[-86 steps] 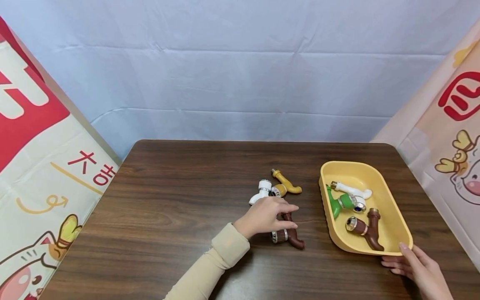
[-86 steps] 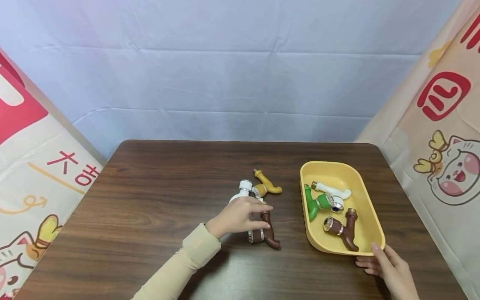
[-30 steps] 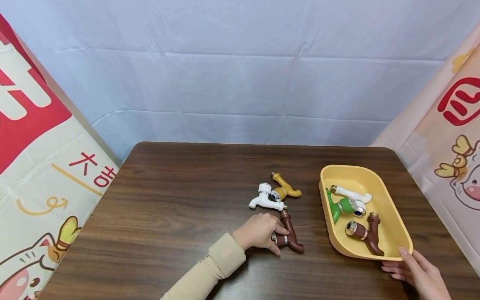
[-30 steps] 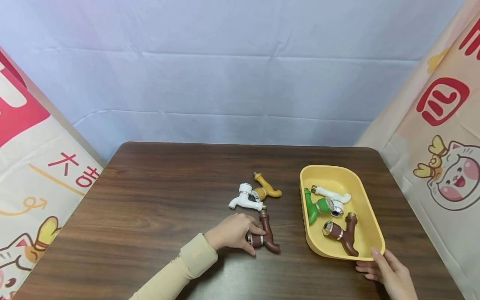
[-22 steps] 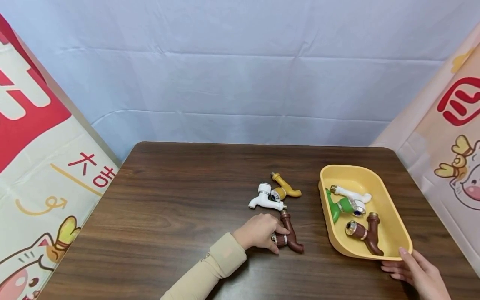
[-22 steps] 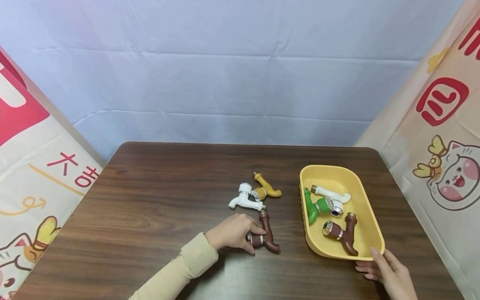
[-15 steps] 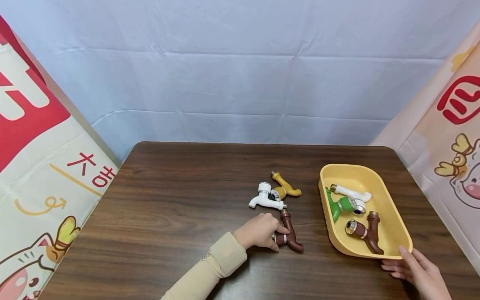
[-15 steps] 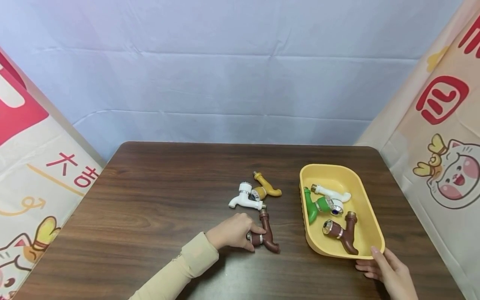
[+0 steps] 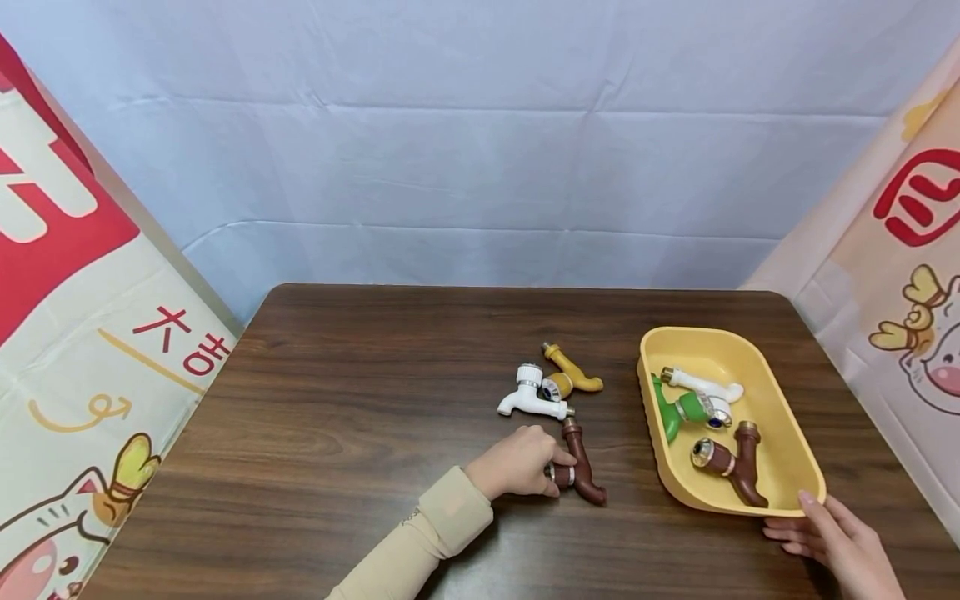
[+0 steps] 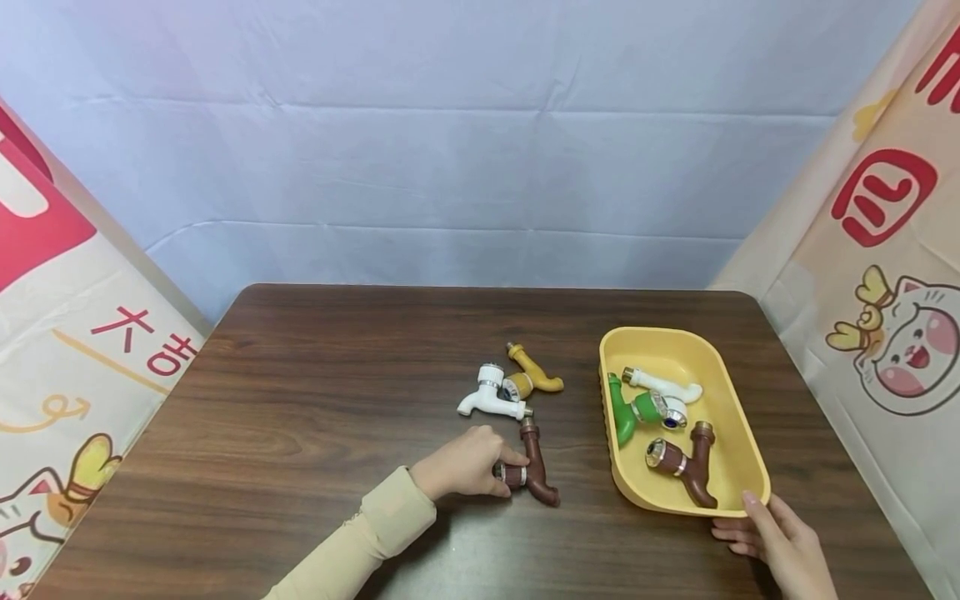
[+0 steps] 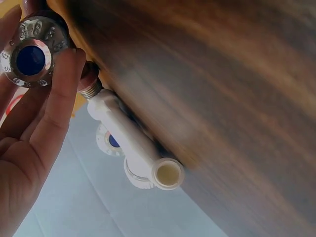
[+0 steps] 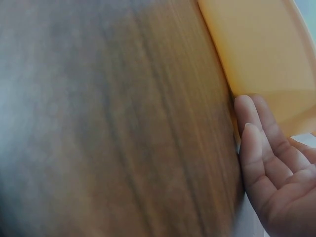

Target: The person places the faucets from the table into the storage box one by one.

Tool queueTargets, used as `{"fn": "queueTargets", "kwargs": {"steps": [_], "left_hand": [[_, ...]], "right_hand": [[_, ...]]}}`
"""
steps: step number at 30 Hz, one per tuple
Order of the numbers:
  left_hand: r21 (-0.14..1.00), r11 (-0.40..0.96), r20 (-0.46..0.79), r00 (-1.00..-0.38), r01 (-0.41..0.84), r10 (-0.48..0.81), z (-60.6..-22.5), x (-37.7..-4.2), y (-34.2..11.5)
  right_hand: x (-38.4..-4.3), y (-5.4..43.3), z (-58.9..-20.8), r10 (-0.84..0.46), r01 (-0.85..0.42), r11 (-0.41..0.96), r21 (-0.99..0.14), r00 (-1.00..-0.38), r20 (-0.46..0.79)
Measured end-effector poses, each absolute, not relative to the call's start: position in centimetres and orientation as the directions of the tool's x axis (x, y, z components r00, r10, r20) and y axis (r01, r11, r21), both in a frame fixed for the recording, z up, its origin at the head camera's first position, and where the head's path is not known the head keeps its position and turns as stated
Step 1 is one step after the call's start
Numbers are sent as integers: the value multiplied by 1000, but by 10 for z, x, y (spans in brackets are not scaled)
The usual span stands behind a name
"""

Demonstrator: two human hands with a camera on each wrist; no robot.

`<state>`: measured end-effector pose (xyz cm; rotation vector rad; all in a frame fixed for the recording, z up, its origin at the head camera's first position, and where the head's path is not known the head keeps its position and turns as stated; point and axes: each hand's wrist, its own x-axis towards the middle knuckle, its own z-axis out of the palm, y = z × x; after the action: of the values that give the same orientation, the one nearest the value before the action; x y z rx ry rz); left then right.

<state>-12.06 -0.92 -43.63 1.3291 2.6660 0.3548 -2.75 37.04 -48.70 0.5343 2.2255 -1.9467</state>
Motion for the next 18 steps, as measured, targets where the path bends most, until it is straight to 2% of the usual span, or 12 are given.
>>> {"fn": "queueTargets", "kwargs": {"steps": [9,18], "left_hand": [[281,595,-18,-616,753,788,-433,-117,-9],[308,569,11,-601,763,799,-428,-118,-11]], "right_hand": [[-29,370,-484,176,375,147,-915,-921,-348],[-29,371,-486,175,365,112,-924,-923,-343]]}}
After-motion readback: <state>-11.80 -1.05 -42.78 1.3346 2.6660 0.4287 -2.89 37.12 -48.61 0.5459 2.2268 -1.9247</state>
